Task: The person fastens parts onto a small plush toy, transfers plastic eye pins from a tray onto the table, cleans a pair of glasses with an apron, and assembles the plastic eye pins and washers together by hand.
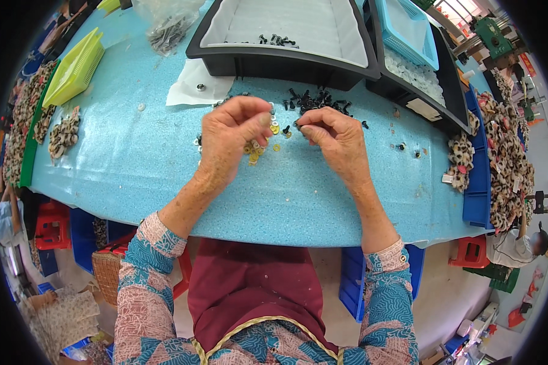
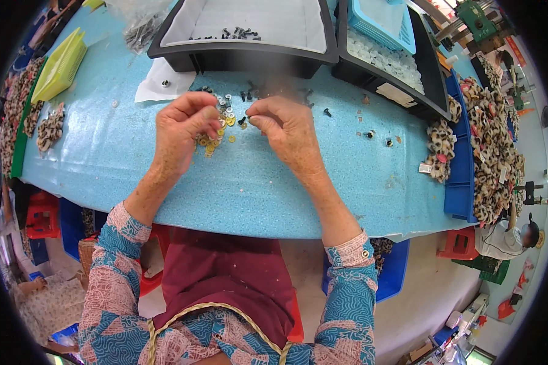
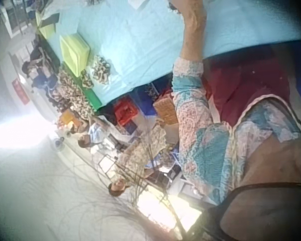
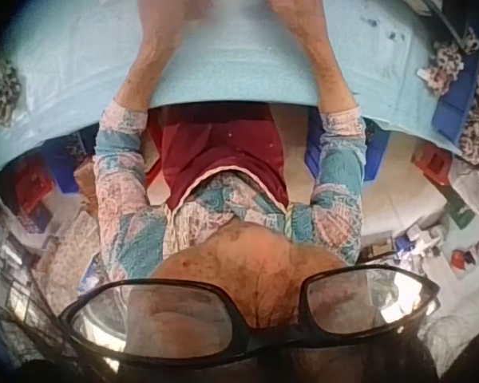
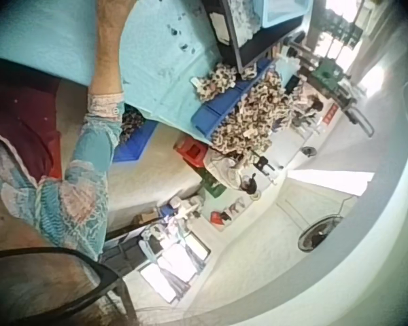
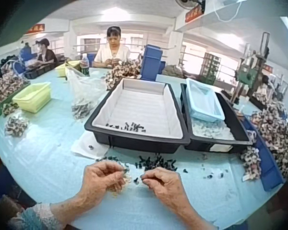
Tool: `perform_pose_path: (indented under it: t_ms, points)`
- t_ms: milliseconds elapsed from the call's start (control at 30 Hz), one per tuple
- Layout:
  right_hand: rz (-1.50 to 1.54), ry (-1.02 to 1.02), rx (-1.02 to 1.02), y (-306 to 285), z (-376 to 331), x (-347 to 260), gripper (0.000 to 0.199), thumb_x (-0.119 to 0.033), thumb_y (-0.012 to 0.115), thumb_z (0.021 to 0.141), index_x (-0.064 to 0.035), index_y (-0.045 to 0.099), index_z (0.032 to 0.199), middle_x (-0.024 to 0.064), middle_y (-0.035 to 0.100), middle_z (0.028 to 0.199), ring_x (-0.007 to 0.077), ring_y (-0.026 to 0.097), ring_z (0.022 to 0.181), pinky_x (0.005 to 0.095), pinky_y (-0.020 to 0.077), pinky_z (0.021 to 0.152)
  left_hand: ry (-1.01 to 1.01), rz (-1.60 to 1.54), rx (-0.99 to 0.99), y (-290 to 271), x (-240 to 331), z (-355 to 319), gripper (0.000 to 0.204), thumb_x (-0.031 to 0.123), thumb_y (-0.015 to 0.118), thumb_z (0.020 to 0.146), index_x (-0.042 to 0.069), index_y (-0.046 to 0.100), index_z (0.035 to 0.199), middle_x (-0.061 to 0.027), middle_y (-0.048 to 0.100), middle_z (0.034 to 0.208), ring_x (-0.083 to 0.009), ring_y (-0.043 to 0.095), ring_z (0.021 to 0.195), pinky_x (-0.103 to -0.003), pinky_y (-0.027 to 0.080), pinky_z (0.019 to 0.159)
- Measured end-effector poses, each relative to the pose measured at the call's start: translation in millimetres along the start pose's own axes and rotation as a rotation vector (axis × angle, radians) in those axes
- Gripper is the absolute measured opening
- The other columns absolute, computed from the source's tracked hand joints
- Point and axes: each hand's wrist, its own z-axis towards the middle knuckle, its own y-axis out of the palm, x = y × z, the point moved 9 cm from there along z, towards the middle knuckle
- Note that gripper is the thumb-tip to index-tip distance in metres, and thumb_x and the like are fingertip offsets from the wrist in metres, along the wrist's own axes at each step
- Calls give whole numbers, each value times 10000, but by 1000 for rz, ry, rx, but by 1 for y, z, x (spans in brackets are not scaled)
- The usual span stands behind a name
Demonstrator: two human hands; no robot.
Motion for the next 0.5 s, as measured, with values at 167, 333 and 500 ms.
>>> perform_pose_path:
  t_ms: [167, 333, 500]
  points:
    - [34, -63, 159, -35, 1, -16, 126, -1, 610, 787, -49, 675, 883, 22, 644, 747, 62, 546, 614, 200, 436, 530, 433, 76, 324, -39, 49, -10, 75, 9, 595, 845, -7, 609, 917, -59, 610, 713, -102, 574, 619, -205, 452, 543]
    - [117, -279, 500, -100, -7, -28, 104, -3, 625, 824, 7, 651, 925, 34, 614, 734, 83, 549, 639, 203, 453, 585, 462, 204, 423, -45, 54, -17, 96, 39, 671, 799, 17, 644, 889, -6, 631, 733, -55, 564, 638, -181, 448, 568]
    - [193, -305, 558, -112, -11, -25, 109, -5, 630, 822, 15, 650, 928, 40, 623, 750, 89, 560, 646, 203, 465, 600, 406, 626, 280, -30, 74, -8, 60, 80, 674, 769, 59, 679, 824, -2, 646, 731, -81, 562, 648, -228, 455, 590]
